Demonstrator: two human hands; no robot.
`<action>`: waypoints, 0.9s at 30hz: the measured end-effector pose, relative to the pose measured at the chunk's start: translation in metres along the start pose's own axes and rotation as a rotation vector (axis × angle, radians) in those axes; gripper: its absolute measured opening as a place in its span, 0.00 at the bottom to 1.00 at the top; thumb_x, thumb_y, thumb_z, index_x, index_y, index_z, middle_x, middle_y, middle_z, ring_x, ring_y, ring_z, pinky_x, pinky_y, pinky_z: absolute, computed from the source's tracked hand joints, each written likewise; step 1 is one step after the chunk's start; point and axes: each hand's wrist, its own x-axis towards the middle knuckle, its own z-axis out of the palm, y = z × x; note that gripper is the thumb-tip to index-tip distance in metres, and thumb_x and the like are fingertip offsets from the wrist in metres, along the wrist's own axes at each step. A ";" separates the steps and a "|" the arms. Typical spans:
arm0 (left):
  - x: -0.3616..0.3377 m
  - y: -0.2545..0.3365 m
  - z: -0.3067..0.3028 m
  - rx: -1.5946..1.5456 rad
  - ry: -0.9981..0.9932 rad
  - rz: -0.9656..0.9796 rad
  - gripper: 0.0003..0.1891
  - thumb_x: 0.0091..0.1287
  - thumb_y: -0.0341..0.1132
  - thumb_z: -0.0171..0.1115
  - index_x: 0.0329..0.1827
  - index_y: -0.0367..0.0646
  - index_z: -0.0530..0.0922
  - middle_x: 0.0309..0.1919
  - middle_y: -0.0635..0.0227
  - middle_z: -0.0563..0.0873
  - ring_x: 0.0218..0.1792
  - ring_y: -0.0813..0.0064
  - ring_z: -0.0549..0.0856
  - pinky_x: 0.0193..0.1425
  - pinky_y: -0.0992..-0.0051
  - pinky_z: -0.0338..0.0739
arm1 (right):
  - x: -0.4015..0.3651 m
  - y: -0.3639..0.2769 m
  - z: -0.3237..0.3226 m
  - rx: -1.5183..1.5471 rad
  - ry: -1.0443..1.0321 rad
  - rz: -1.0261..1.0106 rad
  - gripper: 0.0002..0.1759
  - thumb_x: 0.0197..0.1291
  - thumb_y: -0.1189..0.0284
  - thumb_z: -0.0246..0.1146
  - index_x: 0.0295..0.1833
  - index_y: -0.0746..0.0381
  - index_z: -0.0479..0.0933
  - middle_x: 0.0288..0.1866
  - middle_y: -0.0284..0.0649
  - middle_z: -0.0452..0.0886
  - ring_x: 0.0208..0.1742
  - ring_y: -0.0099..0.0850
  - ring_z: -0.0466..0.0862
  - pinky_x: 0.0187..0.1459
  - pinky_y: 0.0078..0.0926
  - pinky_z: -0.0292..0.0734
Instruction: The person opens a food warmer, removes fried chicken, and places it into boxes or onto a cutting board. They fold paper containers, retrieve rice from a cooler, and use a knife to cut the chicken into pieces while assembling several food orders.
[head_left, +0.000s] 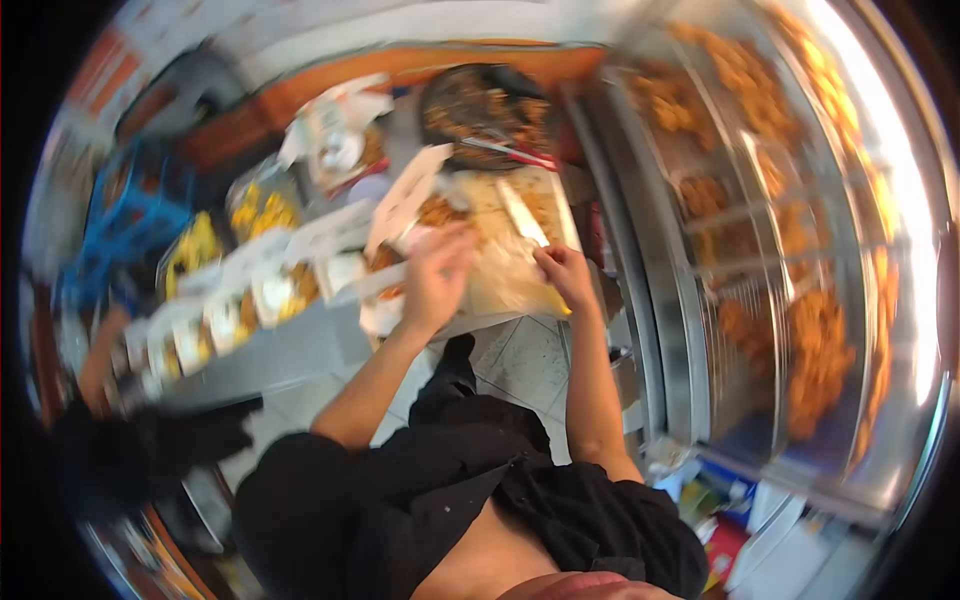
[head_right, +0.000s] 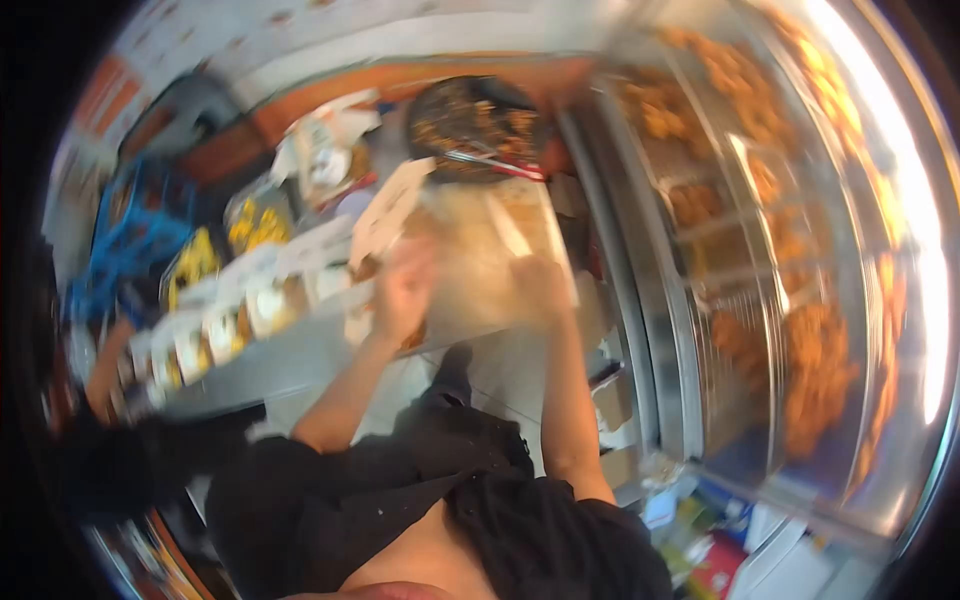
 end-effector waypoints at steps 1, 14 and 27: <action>0.009 0.014 -0.002 0.113 0.127 0.111 0.13 0.69 0.32 0.59 0.54 0.39 0.82 0.53 0.59 0.84 0.53 0.63 0.83 0.53 0.67 0.79 | 0.003 0.022 0.013 -0.017 0.270 -0.060 0.11 0.64 0.67 0.64 0.37 0.65 0.82 0.25 0.28 0.80 0.24 0.18 0.75 0.28 0.18 0.70; -0.172 -0.077 0.180 0.463 -1.857 0.085 0.19 0.65 0.47 0.59 0.36 0.37 0.85 0.28 0.56 0.88 0.27 0.62 0.86 0.35 0.64 0.79 | -0.271 0.039 0.015 0.239 0.664 0.098 0.05 0.46 0.77 0.62 0.28 0.61 0.84 0.24 0.41 0.85 0.30 0.36 0.87 0.34 0.34 0.81; -0.537 -0.015 0.334 0.975 -2.531 0.668 0.22 0.55 0.43 0.63 0.51 0.43 0.85 0.50 0.52 0.86 0.51 0.56 0.85 0.56 0.60 0.77 | -0.961 0.026 0.223 0.624 1.616 1.264 0.16 0.66 0.75 0.48 0.35 0.64 0.82 0.35 0.44 0.87 0.37 0.28 0.86 0.36 0.25 0.81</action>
